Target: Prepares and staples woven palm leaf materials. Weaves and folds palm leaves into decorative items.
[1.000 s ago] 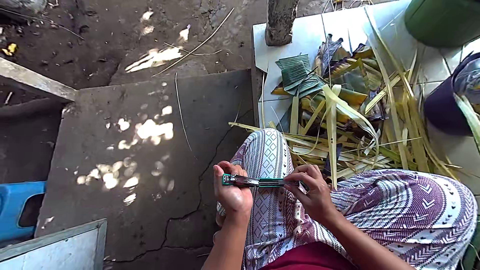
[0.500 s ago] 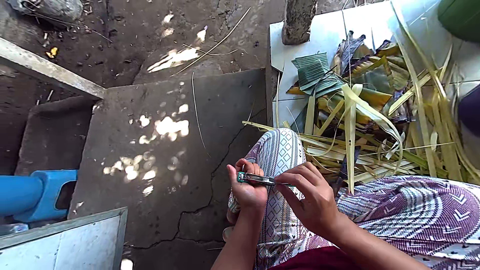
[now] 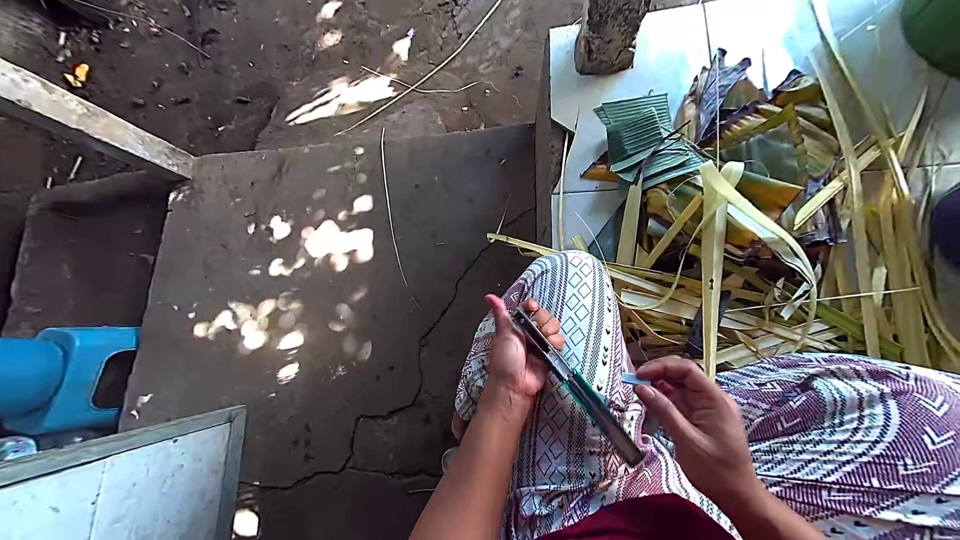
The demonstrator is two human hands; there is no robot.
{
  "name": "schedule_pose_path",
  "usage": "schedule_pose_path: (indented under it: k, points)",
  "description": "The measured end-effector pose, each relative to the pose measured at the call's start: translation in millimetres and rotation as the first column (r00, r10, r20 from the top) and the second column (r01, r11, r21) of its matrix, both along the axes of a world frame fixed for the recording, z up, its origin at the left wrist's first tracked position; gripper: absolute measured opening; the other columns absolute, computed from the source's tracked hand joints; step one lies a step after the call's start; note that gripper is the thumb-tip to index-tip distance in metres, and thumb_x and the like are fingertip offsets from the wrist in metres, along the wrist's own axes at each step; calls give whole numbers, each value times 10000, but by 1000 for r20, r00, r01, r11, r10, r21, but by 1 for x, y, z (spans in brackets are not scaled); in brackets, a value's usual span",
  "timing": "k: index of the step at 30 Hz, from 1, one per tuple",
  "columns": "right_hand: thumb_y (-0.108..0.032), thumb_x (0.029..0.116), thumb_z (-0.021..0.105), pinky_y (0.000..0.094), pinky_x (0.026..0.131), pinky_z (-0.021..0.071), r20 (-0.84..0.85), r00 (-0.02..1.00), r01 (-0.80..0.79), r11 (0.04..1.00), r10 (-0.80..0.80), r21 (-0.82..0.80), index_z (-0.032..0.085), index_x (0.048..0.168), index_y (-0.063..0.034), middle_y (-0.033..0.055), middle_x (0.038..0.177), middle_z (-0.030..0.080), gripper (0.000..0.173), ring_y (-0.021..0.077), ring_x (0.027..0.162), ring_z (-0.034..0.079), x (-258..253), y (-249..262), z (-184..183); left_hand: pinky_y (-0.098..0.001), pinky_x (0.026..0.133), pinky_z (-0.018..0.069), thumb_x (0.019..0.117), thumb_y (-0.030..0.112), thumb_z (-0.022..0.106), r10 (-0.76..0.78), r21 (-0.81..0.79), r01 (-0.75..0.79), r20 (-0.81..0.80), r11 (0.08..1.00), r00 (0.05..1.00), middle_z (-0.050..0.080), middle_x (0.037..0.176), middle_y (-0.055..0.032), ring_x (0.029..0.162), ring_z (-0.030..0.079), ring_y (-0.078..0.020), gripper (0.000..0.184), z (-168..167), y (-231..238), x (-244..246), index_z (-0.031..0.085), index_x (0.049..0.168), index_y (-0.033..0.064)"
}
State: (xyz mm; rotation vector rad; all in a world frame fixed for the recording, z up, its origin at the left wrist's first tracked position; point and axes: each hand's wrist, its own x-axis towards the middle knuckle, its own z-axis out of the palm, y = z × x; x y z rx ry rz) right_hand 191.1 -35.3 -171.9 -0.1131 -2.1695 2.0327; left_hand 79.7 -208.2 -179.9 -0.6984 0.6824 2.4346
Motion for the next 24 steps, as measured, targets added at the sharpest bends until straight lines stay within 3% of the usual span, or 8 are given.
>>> schedule_pose_path:
  k: [2,4,6,9,11,14,24]
  points:
    - [-288,995,640,141,862,525,-63,998,-23,996,29,86,682,1083,-198,-128,1026,649,133,-40,960,613,-9,8,13,-186,503,495,1032,648,104,-203,59,203,-2,977,979,587,628,27,542,592,-68,735,4,-1,-1,593,848,131]
    - [-254,998,645,139,864,528,-154,981,-82,972,118,221,696,1085,-160,-81,1021,660,137,-33,959,615,-26,18,20,-173,505,486,1100,495,116,-346,96,345,-1,934,938,569,647,20,544,574,-62,617,10,6,-2,556,897,112]
    - [-238,1003,640,127,849,526,-196,947,-174,919,255,355,716,1053,-104,-32,976,679,162,-39,921,623,-46,28,27,-149,486,467,1137,310,153,-462,-16,463,25,886,886,539,642,43,518,538,-27,462,24,16,0,517,929,116]
    - [-207,989,633,107,843,529,-144,880,-344,816,453,465,754,1020,-77,-22,960,696,180,-44,915,640,-68,42,39,-164,506,490,1130,170,263,-669,-262,663,81,701,739,572,704,35,565,573,-28,285,36,27,6,527,1044,107]
    - [-202,989,627,101,837,518,-72,837,-440,745,542,501,765,1022,-90,-30,946,697,180,-39,917,637,-74,47,43,-161,515,484,1126,161,279,-772,-270,765,107,584,627,566,717,49,579,566,-19,242,38,30,7,505,1043,131]
    - [-209,999,607,110,827,506,14,800,-525,688,600,502,773,1037,-97,-19,936,700,204,-26,909,634,-69,49,40,-157,511,479,1128,175,295,-830,-257,832,149,492,537,556,711,50,572,562,-16,237,42,31,9,497,1010,141]
    - [-211,1004,602,109,822,510,3,815,-503,706,579,499,775,1037,-105,-15,941,695,206,-20,910,636,-56,50,33,-139,473,458,1126,188,343,-827,-258,840,191,477,529,548,699,40,539,543,-6,211,42,37,11,502,1001,126]
